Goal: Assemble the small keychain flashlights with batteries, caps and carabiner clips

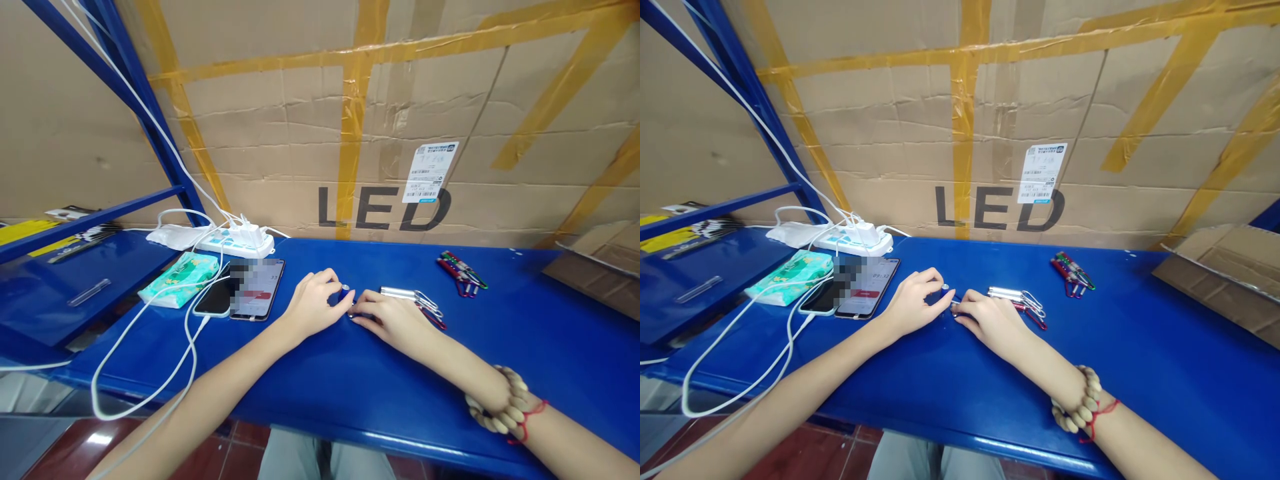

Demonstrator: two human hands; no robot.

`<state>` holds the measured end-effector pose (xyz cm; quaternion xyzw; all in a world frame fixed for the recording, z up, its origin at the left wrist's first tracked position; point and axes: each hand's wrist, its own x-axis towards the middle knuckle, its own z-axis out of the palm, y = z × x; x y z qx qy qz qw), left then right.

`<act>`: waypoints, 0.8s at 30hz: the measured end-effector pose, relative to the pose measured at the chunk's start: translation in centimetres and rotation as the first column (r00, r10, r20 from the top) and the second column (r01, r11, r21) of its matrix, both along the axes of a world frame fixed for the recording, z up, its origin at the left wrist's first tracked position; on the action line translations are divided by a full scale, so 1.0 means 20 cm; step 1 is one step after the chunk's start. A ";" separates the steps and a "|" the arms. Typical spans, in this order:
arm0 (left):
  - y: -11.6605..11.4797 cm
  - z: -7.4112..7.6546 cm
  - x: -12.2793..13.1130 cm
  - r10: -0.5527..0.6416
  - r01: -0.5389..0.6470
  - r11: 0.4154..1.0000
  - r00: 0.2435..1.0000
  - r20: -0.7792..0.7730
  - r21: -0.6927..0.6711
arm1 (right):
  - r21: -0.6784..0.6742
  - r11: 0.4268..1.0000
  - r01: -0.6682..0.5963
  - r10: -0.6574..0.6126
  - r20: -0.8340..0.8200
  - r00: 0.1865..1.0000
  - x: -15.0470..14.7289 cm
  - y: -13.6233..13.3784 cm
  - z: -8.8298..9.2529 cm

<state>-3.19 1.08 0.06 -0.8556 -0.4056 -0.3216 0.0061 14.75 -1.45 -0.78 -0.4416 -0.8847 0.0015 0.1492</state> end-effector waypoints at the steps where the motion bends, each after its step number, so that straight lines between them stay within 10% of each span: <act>1: 0.00 0.00 0.00 -0.005 0.005 1.000 1.000 -0.005 0.000 | 0.013 1.000 -0.001 0.001 0.005 1.000 0.00 0.00 0.00; 24: 0.01 -0.02 0.00 -0.099 0.099 0.993 0.995 -0.004 0.059 | -0.144 0.986 0.088 -0.106 -0.121 0.987 -0.02 -0.01 0.02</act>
